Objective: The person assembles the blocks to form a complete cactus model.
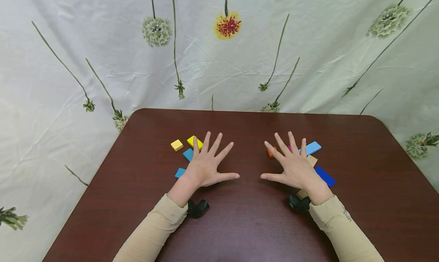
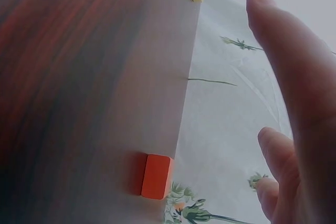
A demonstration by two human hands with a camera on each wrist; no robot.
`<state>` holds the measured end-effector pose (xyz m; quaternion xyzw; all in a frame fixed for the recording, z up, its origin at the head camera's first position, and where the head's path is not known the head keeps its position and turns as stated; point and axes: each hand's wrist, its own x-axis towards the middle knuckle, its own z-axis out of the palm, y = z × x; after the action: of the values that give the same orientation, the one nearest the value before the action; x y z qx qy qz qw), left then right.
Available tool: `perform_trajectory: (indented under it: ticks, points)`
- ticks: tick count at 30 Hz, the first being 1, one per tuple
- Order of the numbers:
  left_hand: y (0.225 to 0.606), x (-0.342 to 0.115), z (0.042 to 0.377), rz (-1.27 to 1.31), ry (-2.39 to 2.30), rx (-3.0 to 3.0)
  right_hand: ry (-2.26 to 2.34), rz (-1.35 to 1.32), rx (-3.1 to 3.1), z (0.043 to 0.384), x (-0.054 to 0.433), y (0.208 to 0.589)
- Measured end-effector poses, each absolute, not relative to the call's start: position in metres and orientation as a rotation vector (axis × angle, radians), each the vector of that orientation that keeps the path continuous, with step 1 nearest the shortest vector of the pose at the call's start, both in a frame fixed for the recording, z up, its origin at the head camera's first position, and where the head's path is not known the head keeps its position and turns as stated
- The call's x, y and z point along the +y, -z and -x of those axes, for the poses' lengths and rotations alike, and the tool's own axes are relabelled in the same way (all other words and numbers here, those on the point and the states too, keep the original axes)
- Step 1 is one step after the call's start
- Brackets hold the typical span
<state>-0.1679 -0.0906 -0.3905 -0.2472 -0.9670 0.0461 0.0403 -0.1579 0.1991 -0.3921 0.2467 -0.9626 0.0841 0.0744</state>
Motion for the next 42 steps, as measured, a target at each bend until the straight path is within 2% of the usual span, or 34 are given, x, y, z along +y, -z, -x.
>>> perform_trajectory:
  ticks: [14,28,42]
  points:
    - [0.392,-0.095,0.167,0.831,0.006,-2.912,-0.331,-0.745,-2.945,0.154,0.199,0.393]
    - [0.407,-0.095,0.146,1.046,0.567,-2.827,-0.670,-0.683,-2.916,0.140,0.207,0.400]
    - [0.427,-0.101,0.122,1.038,1.183,-2.685,-0.978,-0.431,-2.762,0.115,0.230,0.405]
